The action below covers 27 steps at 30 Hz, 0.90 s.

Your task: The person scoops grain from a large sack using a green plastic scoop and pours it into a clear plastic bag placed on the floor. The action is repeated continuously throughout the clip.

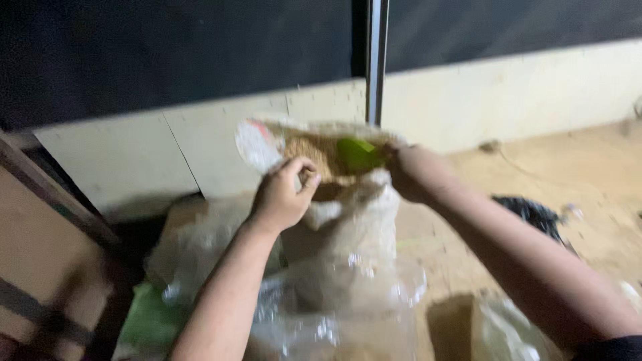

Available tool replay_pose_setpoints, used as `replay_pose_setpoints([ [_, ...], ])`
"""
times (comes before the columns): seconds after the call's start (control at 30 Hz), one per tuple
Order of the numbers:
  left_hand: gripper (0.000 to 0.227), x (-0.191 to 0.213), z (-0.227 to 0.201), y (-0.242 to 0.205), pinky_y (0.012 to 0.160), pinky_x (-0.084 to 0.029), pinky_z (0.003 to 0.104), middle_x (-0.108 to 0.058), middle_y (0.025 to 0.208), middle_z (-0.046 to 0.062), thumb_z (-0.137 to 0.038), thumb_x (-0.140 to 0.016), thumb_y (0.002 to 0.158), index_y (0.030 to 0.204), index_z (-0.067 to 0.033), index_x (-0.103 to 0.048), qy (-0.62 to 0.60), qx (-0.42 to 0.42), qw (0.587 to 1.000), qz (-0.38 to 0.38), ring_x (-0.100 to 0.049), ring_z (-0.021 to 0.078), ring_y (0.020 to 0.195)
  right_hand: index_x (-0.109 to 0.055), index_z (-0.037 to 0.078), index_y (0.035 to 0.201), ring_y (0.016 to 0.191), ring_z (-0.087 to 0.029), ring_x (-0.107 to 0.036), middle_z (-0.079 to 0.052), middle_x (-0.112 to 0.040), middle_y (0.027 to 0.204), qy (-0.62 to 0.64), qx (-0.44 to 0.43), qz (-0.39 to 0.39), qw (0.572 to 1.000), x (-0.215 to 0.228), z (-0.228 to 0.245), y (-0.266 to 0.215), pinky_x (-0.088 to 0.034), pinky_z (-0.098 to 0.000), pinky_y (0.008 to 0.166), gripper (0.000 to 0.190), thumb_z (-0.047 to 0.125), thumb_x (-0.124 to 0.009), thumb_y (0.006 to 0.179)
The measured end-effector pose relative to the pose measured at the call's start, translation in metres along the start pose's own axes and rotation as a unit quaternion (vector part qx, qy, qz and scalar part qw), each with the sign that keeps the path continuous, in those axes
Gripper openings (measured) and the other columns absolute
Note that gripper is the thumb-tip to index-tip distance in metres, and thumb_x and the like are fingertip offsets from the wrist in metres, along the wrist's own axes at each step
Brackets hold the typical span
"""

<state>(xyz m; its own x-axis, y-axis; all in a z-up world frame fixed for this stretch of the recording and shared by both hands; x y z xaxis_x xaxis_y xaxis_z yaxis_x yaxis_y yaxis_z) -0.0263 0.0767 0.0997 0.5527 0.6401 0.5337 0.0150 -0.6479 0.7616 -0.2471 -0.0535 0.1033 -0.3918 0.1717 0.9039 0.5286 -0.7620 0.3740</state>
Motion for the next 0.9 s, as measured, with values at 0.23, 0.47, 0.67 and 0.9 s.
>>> replay_pose_setpoints([
  [0.23, 0.088, -0.048, 0.067, 0.032, 0.118, -0.031, 0.045, -0.043, 0.153, 0.024, -0.043, -0.076, 0.087, 0.154, -0.0054, -0.034, 0.167, 0.230, 0.913, 0.292, -0.044, 0.0355, 0.141, -0.072, 0.013, 0.112, 0.094, -0.032, -0.070, -0.016, -0.073, 0.105, -0.111, -0.036, 0.120, 0.986, -0.026, 0.016, 0.067, -0.058, -0.0441, 0.082, 0.026, 0.019, -0.051, 0.097],
  [0.47, 0.109, -0.066, 0.089, 0.025, 0.121, -0.038, 0.036, -0.039, 0.155, 0.028, -0.037, -0.085, 0.073, 0.153, 0.0080, -0.027, 0.153, 0.222, 0.897, 0.350, -0.044, 0.0348, 0.144, -0.068, 0.012, 0.099, 0.083, -0.024, -0.063, -0.011, -0.069, 0.096, -0.137, 0.024, 0.198, 0.970, -0.053, -0.029, 0.107, -0.056, -0.0360, 0.075, 0.018, 0.016, -0.051, 0.100],
  [0.67, 0.097, -0.074, 0.097, 0.029, 0.115, -0.040, 0.039, -0.046, 0.149, 0.027, -0.024, -0.081, 0.078, 0.155, 0.0025, -0.028, 0.169, 0.215, 0.902, 0.335, -0.049, 0.0372, 0.138, -0.066, 0.012, 0.088, 0.074, -0.017, -0.056, -0.007, -0.065, 0.088, -0.245, 0.222, 0.325, 0.886, -0.127, -0.040, 0.137, -0.055, -0.0290, 0.069, 0.021, 0.014, -0.051, 0.102],
  [0.9, 0.077, -0.089, 0.110, 0.018, 0.110, -0.049, 0.039, -0.065, 0.135, 0.023, -0.023, -0.076, 0.076, 0.145, -0.0003, -0.049, 0.062, 0.178, 0.937, 0.295, -0.063, 0.0345, 0.127, -0.071, 0.013, 0.091, 0.078, -0.017, -0.062, -0.006, -0.070, 0.091, -0.233, 0.282, 0.304, 0.880, -0.161, -0.014, 0.137, -0.057, -0.0293, 0.073, 0.017, 0.016, -0.056, 0.099],
])
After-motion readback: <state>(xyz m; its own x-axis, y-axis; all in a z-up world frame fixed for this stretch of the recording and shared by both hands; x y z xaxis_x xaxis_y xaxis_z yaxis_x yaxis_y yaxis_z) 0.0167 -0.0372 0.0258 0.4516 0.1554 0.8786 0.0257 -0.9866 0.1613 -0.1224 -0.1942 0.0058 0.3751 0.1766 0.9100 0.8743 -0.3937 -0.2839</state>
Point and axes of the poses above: each hand's wrist, its own y-axis towards the middle knuckle, its own x-axis out of the back of the hand, z = x × y, the point moved 5 cm from there along y, towards the middle knuckle
